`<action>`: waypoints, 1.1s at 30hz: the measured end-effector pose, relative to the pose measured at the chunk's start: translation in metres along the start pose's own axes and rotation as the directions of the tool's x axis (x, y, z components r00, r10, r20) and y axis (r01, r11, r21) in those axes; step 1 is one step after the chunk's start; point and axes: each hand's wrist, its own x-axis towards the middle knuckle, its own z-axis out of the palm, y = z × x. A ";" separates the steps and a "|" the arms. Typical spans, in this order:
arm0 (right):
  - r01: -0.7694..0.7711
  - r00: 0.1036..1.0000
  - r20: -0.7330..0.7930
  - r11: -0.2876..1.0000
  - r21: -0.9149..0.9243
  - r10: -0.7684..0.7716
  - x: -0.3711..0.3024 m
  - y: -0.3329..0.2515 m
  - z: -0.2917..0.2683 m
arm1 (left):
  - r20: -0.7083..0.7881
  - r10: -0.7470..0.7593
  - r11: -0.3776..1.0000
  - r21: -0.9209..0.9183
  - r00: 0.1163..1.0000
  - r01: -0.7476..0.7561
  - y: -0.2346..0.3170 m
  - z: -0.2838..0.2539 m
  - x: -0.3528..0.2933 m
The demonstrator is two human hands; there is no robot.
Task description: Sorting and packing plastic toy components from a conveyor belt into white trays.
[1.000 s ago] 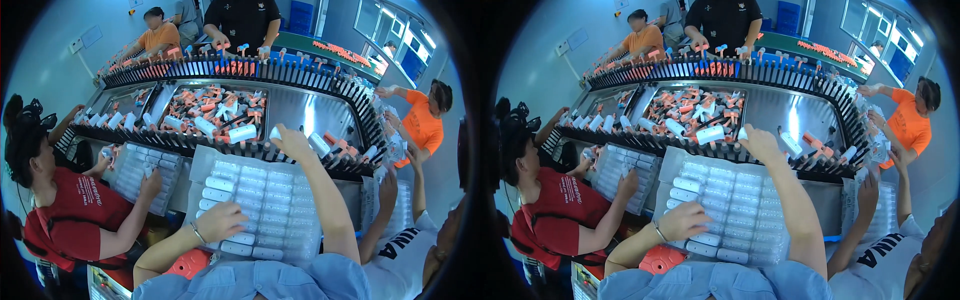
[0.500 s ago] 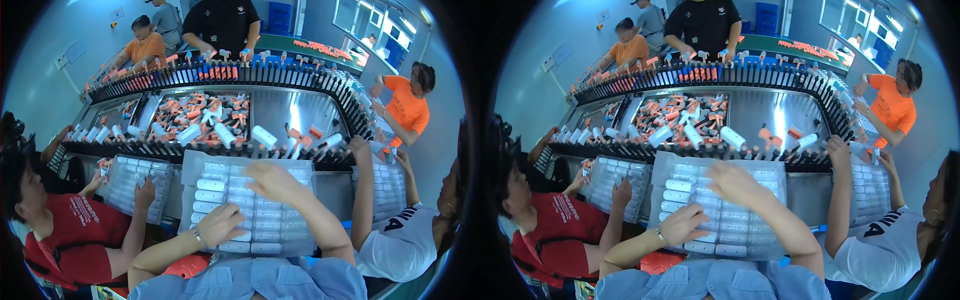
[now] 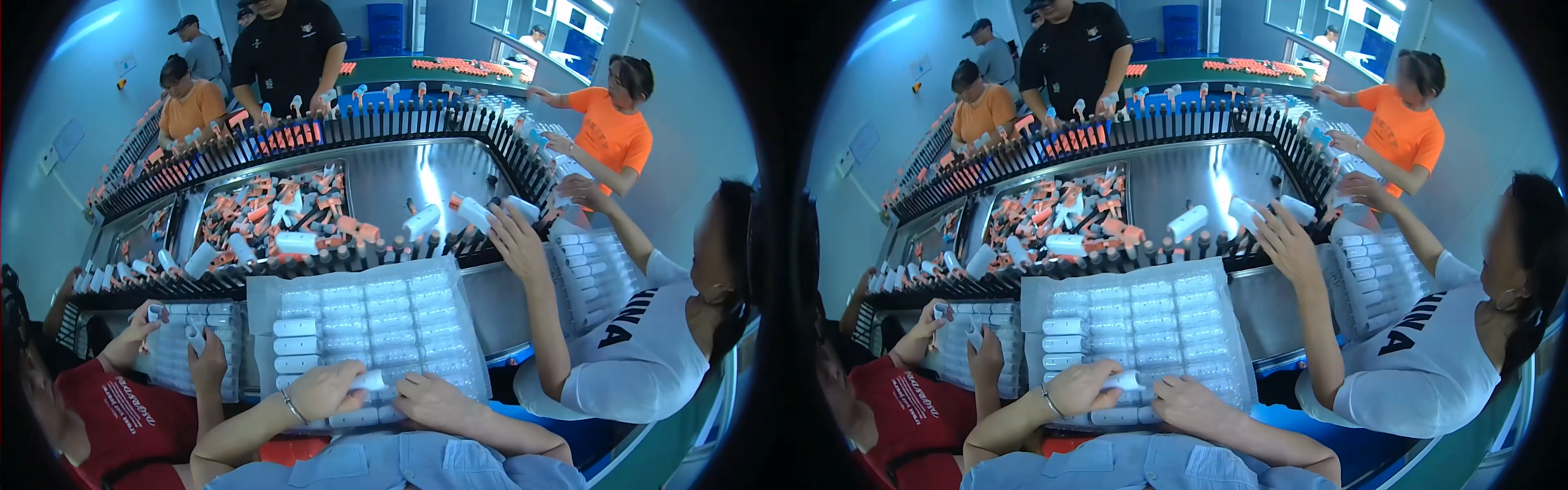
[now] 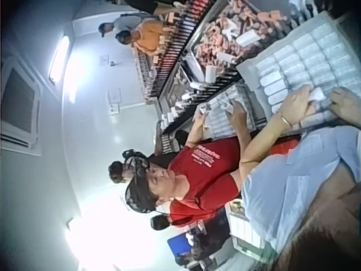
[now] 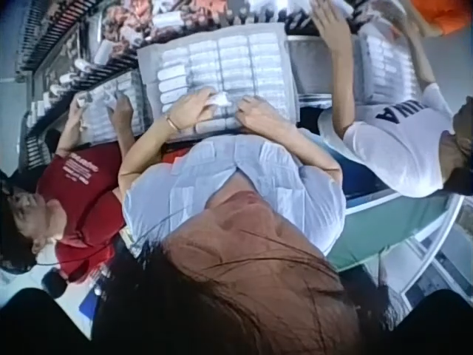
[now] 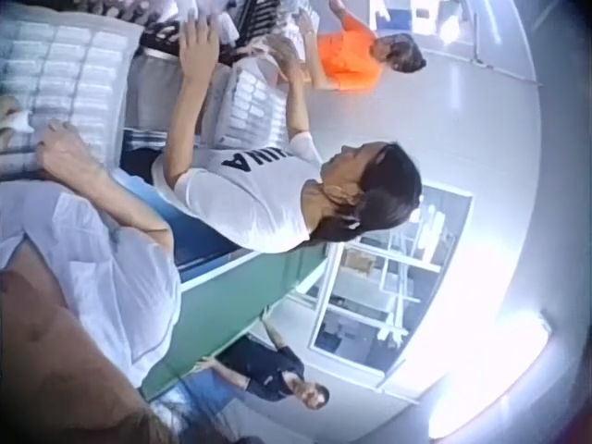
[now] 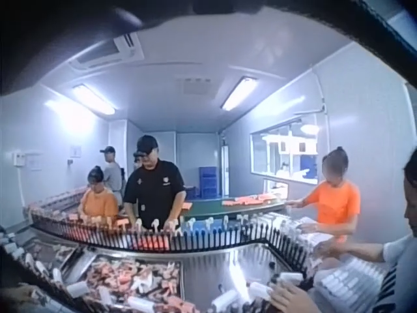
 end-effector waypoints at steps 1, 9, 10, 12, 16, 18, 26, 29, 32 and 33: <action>0.007 1.000 -0.004 1.000 0.004 -0.007 0.000 0.001 0.001 | -0.039 -0.061 0.996 -0.062 0.997 0.058 -0.001 0.000 0.003; -0.178 0.971 -0.060 0.865 0.470 0.233 -0.014 0.021 -0.010 | -0.319 -0.101 0.954 -0.299 0.942 0.001 -0.030 -0.013 0.081; -0.190 0.968 -0.054 0.855 0.483 0.246 -0.011 0.020 -0.010 | -0.327 -0.100 0.954 -0.298 0.940 -0.003 -0.034 -0.013 0.090; -0.205 0.963 -0.051 0.847 0.490 0.263 -0.006 0.021 -0.006 | -0.366 -0.157 0.959 -0.277 0.917 0.054 -0.043 -0.007 0.110; -0.192 0.969 -0.054 0.872 0.450 0.241 0.000 0.027 0.008 | -0.425 -0.119 0.991 -0.111 0.897 0.079 -0.065 0.018 0.126; -0.218 0.959 -0.044 0.828 0.517 0.280 -0.003 0.030 0.009 | -0.420 -0.115 0.993 -0.082 0.900 0.088 -0.065 0.020 0.125; -0.210 0.421 -0.646 0.761 0.613 0.637 -0.044 0.107 -0.022 | -0.411 -0.144 0.985 -0.150 0.900 0.089 -0.062 0.019 0.125; -0.073 0.207 -0.519 0.542 0.837 0.830 -0.042 0.162 -0.044 | -0.426 -0.151 0.984 -0.151 0.892 0.095 -0.065 0.021 0.123; -0.449 0.002 -0.693 0.620 0.644 0.721 -0.024 0.229 -0.043 | -0.426 -0.127 0.988 -0.131 0.896 0.078 -0.066 0.021 0.123; -0.435 0.021 -0.679 0.618 0.655 0.734 -0.011 0.239 -0.051 | -0.427 -0.124 0.989 -0.130 0.896 0.075 -0.066 0.022 0.122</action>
